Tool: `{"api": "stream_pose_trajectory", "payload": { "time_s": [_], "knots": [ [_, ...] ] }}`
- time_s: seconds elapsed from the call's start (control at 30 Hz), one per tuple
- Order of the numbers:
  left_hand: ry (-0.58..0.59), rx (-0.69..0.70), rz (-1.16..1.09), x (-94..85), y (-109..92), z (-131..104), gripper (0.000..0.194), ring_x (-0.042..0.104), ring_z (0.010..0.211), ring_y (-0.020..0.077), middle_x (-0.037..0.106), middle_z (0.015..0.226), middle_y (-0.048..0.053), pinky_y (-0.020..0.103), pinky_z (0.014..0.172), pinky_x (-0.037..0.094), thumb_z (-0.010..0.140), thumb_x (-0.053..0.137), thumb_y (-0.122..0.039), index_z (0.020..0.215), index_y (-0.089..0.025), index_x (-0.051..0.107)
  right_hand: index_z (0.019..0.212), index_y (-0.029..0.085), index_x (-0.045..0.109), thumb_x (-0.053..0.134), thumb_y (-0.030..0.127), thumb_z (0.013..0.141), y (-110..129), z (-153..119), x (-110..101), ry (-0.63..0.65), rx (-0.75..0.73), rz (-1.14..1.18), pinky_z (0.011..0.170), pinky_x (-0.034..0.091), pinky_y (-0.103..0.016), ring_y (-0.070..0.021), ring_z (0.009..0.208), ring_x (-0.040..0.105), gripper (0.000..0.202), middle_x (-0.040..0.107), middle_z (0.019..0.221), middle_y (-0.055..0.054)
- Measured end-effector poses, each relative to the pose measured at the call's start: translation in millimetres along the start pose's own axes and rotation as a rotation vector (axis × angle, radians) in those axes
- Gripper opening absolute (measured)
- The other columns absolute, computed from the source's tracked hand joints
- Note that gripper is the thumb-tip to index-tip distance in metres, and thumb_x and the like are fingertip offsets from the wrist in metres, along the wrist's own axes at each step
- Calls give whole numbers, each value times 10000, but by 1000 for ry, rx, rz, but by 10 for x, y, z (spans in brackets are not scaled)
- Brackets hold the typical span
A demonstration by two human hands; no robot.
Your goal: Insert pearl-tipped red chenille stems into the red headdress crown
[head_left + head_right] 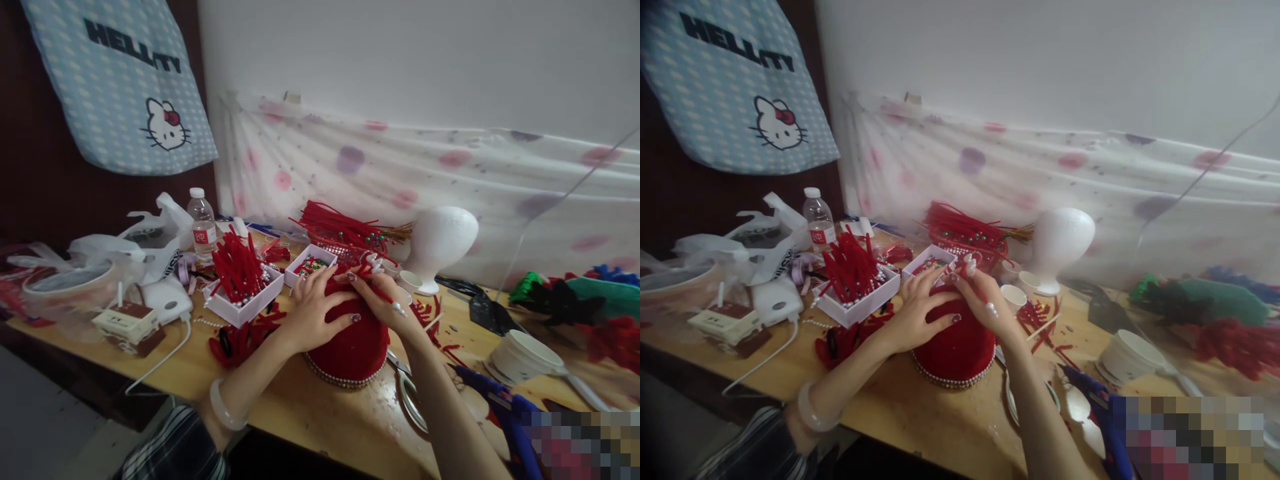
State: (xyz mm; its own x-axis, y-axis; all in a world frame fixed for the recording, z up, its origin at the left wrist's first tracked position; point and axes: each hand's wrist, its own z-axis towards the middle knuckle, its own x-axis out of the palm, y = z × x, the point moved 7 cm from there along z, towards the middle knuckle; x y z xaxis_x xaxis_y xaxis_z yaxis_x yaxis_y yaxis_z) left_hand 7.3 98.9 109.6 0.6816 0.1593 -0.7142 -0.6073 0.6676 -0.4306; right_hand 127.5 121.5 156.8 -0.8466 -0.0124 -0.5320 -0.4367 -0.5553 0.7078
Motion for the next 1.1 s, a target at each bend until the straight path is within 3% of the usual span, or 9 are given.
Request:
{"api": "stream_pose_trajectory", "payload": {
  "time_s": [0.3,0.5,0.67,0.73,0.8,0.93,1.03,1.1],
  "knots": [
    [-25,15,9,-18,-17,-10,376,232,1420,354,310,1547,82,680,1101,154,868,586,-449,1229,-349,620,1066,214,677,544,335,909,103,-64,28,75,-95,-158,793,514,-320,-210,875,667,238,730,1009,-50],
    [-27,16,-40,-114,-41,-31,363,296,1392,331,393,1501,86,644,1097,213,850,638,-353,1213,-366,636,942,206,694,646,360,847,56,-36,-142,51,-43,-57,865,529,-371,-223,925,679,187,731,997,-63],
    [-266,-17,-245,-350,20,-144,268,529,1200,239,622,1226,72,487,1059,392,805,638,-125,1026,-257,714,1010,211,630,746,365,752,-147,-184,-324,-125,42,158,825,572,-379,-226,914,698,323,738,964,-66],
    [-382,-101,-373,-437,118,-190,239,640,986,190,672,1066,67,405,941,506,783,606,-66,942,-210,712,1051,225,616,756,362,734,-178,-264,-371,-204,22,177,834,573,-380,-223,917,701,372,737,975,-63],
    [-446,-238,-546,-465,245,-218,202,681,796,159,708,934,50,343,803,572,751,628,-76,904,-185,701,1001,229,647,729,371,754,-177,-317,-406,-272,-2,91,816,571,-372,-219,892,699,296,739,955,-61],
    [-408,-411,-828,-394,348,-192,204,731,762,183,768,834,47,316,763,606,687,719,-139,890,-162,705,847,215,687,617,380,827,-140,-274,-415,-316,-27,-35,714,548,-331,-199,780,674,180,726,851,-49],
    [-346,-356,-792,-359,264,-139,167,742,808,201,783,869,51,338,801,609,718,704,-146,882,-171,728,799,204,657,582,371,837,-112,-169,-395,-309,-31,-61,621,505,-293,-171,667,628,188,686,746,-26],
    [-299,-227,-644,-351,137,-103,137,739,837,201,783,906,46,351,823,602,782,664,-164,891,-195,742,809,200,641,569,354,845,-106,-113,-374,-304,-26,-86,614,487,-286,-165,655,615,175,674,730,-21]
  ]
}}
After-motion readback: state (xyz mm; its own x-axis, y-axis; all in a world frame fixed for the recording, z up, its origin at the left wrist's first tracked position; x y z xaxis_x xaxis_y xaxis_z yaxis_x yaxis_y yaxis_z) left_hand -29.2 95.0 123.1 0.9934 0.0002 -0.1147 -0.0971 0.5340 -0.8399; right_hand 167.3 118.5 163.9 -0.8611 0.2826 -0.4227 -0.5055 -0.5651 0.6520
